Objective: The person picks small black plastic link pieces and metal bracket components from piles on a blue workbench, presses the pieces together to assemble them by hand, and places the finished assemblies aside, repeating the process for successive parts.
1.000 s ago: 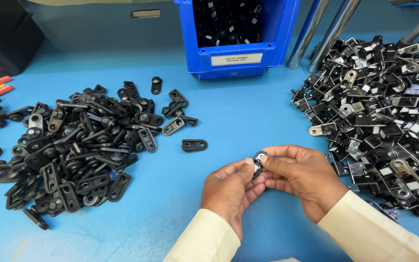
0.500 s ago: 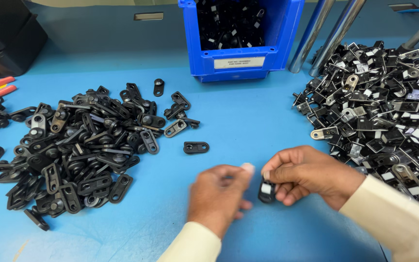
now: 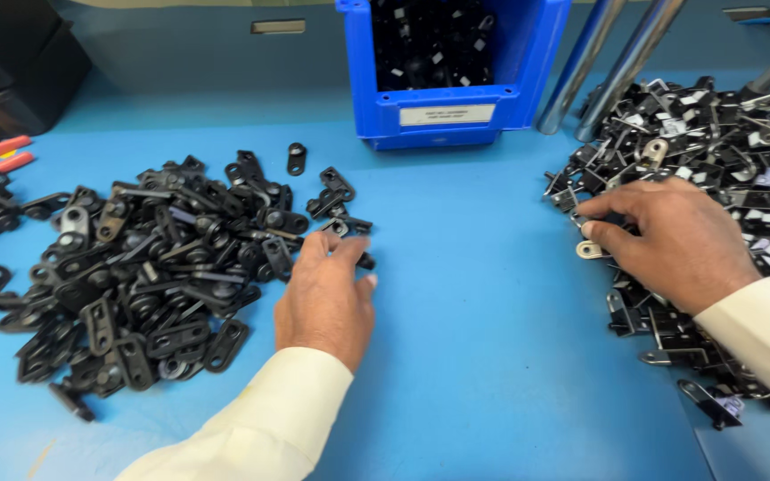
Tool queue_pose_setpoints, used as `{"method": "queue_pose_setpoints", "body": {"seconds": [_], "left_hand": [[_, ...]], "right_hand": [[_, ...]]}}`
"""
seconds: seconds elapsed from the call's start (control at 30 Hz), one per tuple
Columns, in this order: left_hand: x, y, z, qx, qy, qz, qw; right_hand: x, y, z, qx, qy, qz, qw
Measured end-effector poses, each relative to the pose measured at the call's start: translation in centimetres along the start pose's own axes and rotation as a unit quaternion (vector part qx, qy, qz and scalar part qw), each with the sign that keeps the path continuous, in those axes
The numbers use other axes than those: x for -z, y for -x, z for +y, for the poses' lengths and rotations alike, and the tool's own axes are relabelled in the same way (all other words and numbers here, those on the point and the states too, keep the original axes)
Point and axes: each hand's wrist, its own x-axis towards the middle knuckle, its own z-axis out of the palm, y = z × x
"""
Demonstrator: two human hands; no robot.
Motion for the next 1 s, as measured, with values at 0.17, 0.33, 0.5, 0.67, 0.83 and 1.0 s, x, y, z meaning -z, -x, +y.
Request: {"method": "queue_pose_setpoints", "body": {"seconds": [0.17, 0.33, 0.5, 0.67, 0.83, 1.0], "left_hand": [[-1.1, -1.8, 0.0, -0.007, 0.003, -0.024, 1.000], [-2.0, -0.9, -0.7, -0.144, 0.125, -0.012, 0.982], [-2.7, 0.7, -0.4, -0.120, 0.095, -0.117, 0.981], [-2.6, 0.6, -0.2, -0.025, 0.182, -0.007, 0.983], [-2.7, 0.4, -0.5, 0.054, 0.230, 0.025, 0.971], [-2.2, 0.4, -1.3, 0.057, 0.159, 0.020, 0.985]], "right_hand": [[-1.8, -1.4, 1.8, 0.090, 0.098, 0.012, 0.991], [-3.8, -2.3, 1.5, 0.004, -0.021, 0.060, 0.998], [-3.2, -6.6, 0.1, 0.028, 0.092, 0.048, 0.994], [-3.5, -6.0, -1.7, 0.119, 0.077, 0.017, 0.990], [-5.4, -2.6, -3.6, 0.235, -0.125, 0.026, 0.964], [-6.2, -1.2, -4.4, 0.054, -0.202, 0.001, 0.978]]}}
